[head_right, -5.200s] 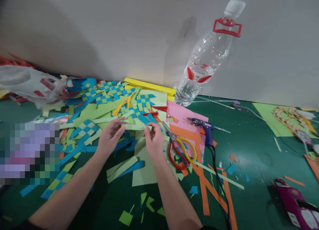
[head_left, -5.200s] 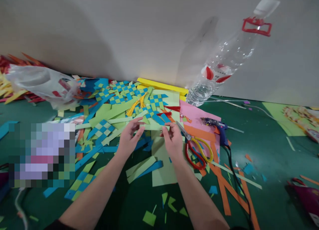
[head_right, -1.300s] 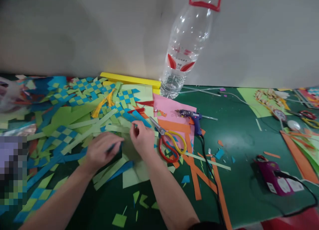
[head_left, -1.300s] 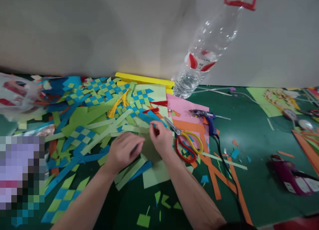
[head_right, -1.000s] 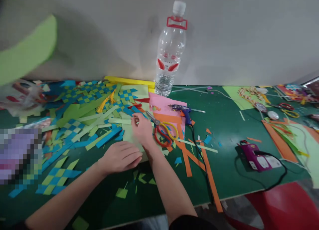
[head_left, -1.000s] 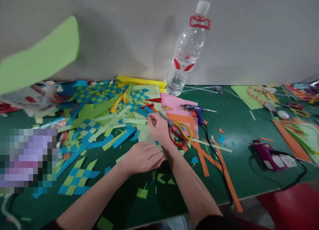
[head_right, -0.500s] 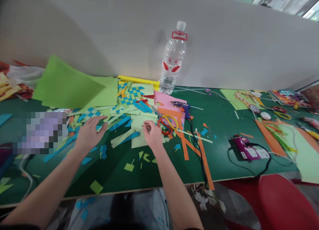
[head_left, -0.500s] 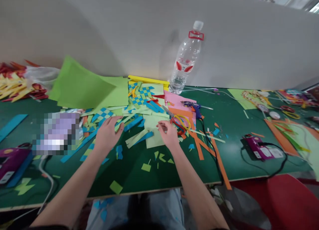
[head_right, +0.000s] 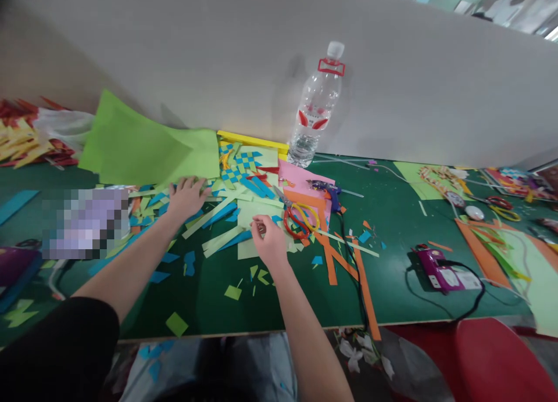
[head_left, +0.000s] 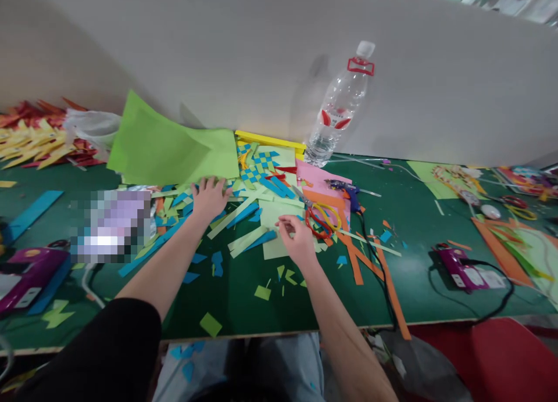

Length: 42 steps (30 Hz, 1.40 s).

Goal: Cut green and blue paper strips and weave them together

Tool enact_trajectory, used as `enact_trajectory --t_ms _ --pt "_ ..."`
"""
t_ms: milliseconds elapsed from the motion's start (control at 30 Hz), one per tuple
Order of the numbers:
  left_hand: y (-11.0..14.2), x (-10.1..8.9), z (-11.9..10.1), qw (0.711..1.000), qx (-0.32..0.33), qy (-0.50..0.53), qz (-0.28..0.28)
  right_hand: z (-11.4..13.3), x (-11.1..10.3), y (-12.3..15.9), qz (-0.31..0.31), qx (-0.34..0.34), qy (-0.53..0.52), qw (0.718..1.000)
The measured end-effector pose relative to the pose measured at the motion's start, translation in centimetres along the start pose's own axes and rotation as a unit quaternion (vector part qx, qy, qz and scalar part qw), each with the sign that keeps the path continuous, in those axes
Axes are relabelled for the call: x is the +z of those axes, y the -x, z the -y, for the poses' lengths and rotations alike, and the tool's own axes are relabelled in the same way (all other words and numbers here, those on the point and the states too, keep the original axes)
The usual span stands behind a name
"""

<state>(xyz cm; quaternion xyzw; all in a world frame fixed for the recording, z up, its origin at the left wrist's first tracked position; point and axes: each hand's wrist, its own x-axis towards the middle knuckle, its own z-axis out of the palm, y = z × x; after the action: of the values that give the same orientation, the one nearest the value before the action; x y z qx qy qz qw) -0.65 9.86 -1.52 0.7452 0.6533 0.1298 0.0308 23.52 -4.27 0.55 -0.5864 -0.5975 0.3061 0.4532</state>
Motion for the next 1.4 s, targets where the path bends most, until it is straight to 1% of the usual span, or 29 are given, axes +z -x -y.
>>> enact_trajectory --t_ms 100,200,233,300,333,433,533,633,700,800,867,933,1000,1067,1133,1200,1267,1300,1333,1400 --pt "-1.3 0.1 -0.6 1.0 0.01 0.017 0.005 -0.1 0.1 -0.7 -0.001 -0.005 0.001 1.0" --pt "-1.5 -0.2 -1.7 0.999 0.028 0.035 0.002 0.1 0.0 -1.6 -0.002 -0.01 0.005 1.0" --pt "-1.2 -0.3 -2.1 0.999 0.033 0.04 -0.007 0.2 -0.1 -2.0 -0.004 -0.011 0.006 1.0" --pt "-0.1 -0.6 -3.0 0.996 0.05 0.058 -0.054 0.3 0.0 -2.6 -0.011 -0.011 0.013 1.0" --pt "0.6 -0.8 -3.5 0.995 0.063 0.057 -0.058 0.3 0.2 -3.0 -0.013 -0.011 0.018 1.0" --pt "2.6 -1.1 -4.4 0.992 0.109 0.051 -0.039 0.1 0.9 -4.0 -0.012 -0.028 0.051 0.998" --pt "3.8 -1.0 -4.5 0.991 0.121 0.044 -0.028 -0.2 1.7 -5.0 -0.014 -0.074 0.14 0.987" --pt "3.9 -0.7 -4.1 0.992 0.108 0.068 -0.022 -0.5 2.4 -6.0 -0.016 -0.09 0.21 0.973" --pt "3.9 -0.6 -3.8 0.99 0.083 0.108 -0.025 -0.6 2.8 -6.7 -0.017 -0.09 0.209 0.974" --pt "3.7 -0.7 -3.4 0.984 0.046 0.169 -0.043 -0.2 3.3 -7.4 -0.015 -0.089 0.179 0.98" --pt "3.5 -1.2 -3.2 0.98 0.037 0.188 -0.052 0.1 3.8 -7.6 -0.008 -0.081 0.17 0.982" --pt "3.1 -1.9 -3.3 0.977 0.029 0.207 -0.044 0.3 4.2 -7.8 0.002 -0.068 0.155 0.986" --pt "2.4 -2.7 -3.7 0.969 0.009 0.247 -0.015 0.5 4.6 -8.1 0.012 -0.055 0.106 0.993" --pt "1.7 -3.2 -4.3 0.949 -0.001 0.313 0.034 0.3 4.8 -8.6 0.019 -0.021 0.01 1.0" --pt "1.1 -3.4 -4.9 0.925 -0.004 0.368 0.094 0.0 4.9 -9.3 0.01 0.034 -0.102 0.994" --pt "0.7 -3.0 -5.4 0.904 -0.019 0.406 0.13 -0.4 4.5 -9.9 -0.032 0.078 -0.182 0.98" --pt "0.6 -2.4 -5.6 0.888 -0.047 0.434 0.143 -0.6 3.9 -10.2 -0.076 0.087 -0.219 0.969" --pt "0.7 -2.1 -5.6 0.881 -0.061 0.446 0.146 -0.7 3.6 -10.1 -0.084 0.084 -0.227 0.967" --pt "0.9 -1.8 -5.6 0.873 -0.074 0.459 0.149 -0.8 3.3 -9.9 -0.078 0.078 -0.231 0.967" --pt "1.4 -1.3 -5.5 0.861 -0.097 0.477 0.147 -0.8 2.9 -9.4 -0.044 0.066 -0.221 0.972"
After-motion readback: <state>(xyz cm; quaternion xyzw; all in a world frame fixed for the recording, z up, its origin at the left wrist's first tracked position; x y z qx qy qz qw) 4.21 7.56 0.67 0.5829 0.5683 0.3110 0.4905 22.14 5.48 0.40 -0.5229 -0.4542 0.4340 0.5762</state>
